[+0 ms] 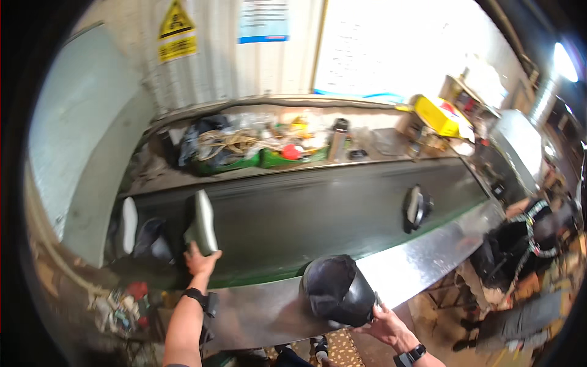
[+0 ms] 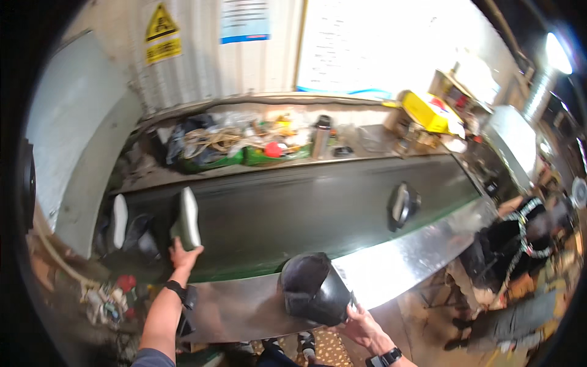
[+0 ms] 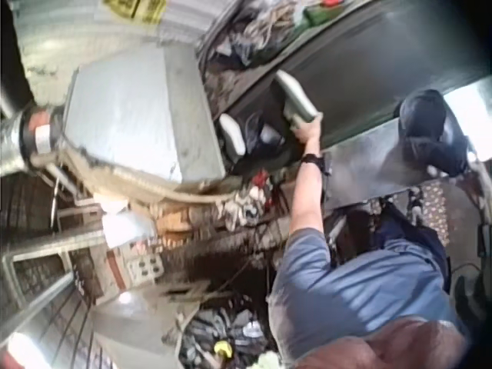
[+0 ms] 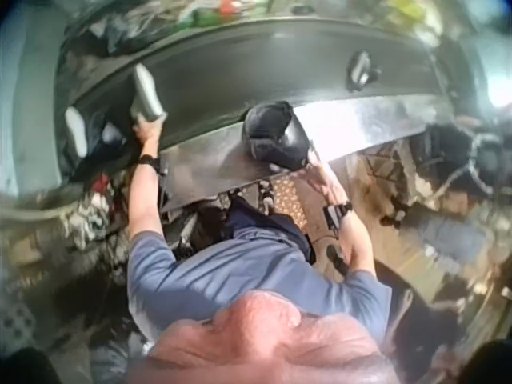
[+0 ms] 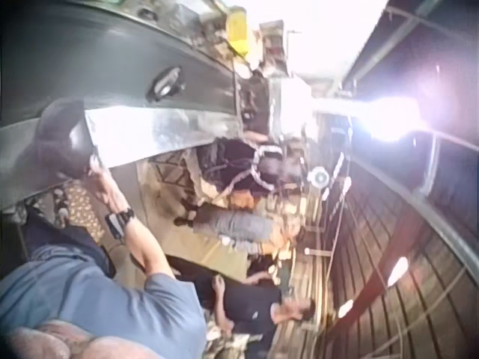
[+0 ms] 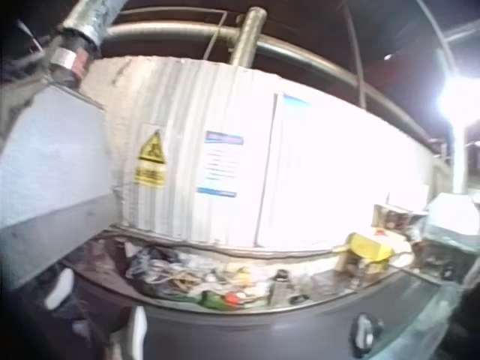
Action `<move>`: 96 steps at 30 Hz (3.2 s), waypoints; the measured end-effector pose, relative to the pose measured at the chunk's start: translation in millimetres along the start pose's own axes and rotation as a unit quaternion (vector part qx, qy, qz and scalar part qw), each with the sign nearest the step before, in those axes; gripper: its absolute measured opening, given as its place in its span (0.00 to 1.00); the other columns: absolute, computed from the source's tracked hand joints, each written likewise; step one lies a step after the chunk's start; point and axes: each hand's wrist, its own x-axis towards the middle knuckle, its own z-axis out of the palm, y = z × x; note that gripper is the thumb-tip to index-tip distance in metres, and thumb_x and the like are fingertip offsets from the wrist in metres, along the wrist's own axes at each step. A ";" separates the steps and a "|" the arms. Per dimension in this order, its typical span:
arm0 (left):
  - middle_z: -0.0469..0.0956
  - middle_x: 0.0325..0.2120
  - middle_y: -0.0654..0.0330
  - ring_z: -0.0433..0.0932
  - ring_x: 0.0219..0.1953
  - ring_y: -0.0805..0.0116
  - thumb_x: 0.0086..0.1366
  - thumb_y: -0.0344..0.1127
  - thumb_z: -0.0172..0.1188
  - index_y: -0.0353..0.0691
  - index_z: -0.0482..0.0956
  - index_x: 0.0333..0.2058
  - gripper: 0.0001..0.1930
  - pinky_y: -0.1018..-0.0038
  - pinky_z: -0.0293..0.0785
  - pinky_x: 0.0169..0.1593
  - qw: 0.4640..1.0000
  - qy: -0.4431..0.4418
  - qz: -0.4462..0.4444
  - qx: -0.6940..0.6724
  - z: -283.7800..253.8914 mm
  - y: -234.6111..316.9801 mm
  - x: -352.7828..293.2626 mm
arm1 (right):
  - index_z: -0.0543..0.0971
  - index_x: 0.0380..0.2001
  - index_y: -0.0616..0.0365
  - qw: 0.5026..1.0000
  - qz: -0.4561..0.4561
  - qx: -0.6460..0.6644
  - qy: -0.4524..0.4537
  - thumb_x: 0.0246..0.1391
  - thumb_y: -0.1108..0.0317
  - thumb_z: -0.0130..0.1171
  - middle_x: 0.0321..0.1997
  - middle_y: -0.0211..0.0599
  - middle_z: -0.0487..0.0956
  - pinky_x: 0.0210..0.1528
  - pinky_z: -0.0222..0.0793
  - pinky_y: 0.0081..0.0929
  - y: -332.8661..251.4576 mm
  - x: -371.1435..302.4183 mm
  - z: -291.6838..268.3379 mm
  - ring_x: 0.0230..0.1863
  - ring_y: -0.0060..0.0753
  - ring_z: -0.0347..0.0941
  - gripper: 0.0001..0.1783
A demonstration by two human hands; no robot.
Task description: The worker is using a lasting machine to shape and attach shoe uppers to lasts in a factory environment.
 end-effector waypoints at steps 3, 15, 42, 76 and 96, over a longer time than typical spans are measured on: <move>0.48 0.71 0.43 0.55 0.68 0.34 0.42 0.64 0.75 0.74 0.47 0.73 0.61 0.42 0.55 0.68 0.996 0.017 -0.081 0.043 25.4 22.7 24.3 | 0.55 0.70 0.39 0.997 -0.056 0.056 0.010 0.63 0.68 0.62 0.68 0.35 0.63 0.62 0.63 0.77 14.6 -41.8 -26.8 0.67 0.50 0.65 0.38; 0.56 0.65 0.43 0.54 0.67 0.39 0.37 0.31 0.71 0.52 0.78 0.55 0.38 0.46 0.53 0.65 0.859 0.112 0.485 0.118 -63.2 49.7 -134.0 | 0.69 0.64 0.58 0.977 -0.156 -0.127 0.077 0.69 0.58 0.54 0.64 0.37 0.74 0.63 0.69 0.54 -65.2 -59.5 -60.2 0.64 0.40 0.70 0.25; 0.83 0.35 0.56 0.80 0.37 0.65 0.64 0.44 0.67 0.33 0.85 0.37 0.17 0.68 0.73 0.42 0.929 -0.271 0.093 -0.232 45.3 68.8 -198.8 | 0.81 0.51 0.56 0.469 -0.519 -0.709 -0.087 0.41 0.72 0.72 0.56 0.49 0.73 0.67 0.66 0.56 111.8 -26.2 -18.3 0.55 0.52 0.73 0.28; 0.84 0.26 0.57 0.80 0.31 0.73 0.51 0.41 0.73 0.30 0.82 0.32 0.18 0.71 0.77 0.38 0.939 0.011 0.012 -0.342 -92.6 -4.5 -327.8 | 0.36 0.76 0.58 0.863 -0.006 -0.455 -0.221 0.58 0.52 0.68 0.81 0.52 0.41 0.78 0.31 0.40 54.2 -22.3 59.8 0.81 0.44 0.32 0.61; 0.83 0.38 0.58 0.81 0.38 0.66 0.73 0.49 0.52 0.35 0.81 0.43 0.20 0.68 0.78 0.47 0.551 0.420 -0.166 -0.702 -464.7 -400.5 -658.8 | 0.82 0.41 0.62 0.734 0.222 -0.402 -0.500 0.64 0.69 0.63 0.37 0.27 0.83 0.39 0.70 0.19 487.4 -277.0 268.9 0.36 0.17 0.74 0.08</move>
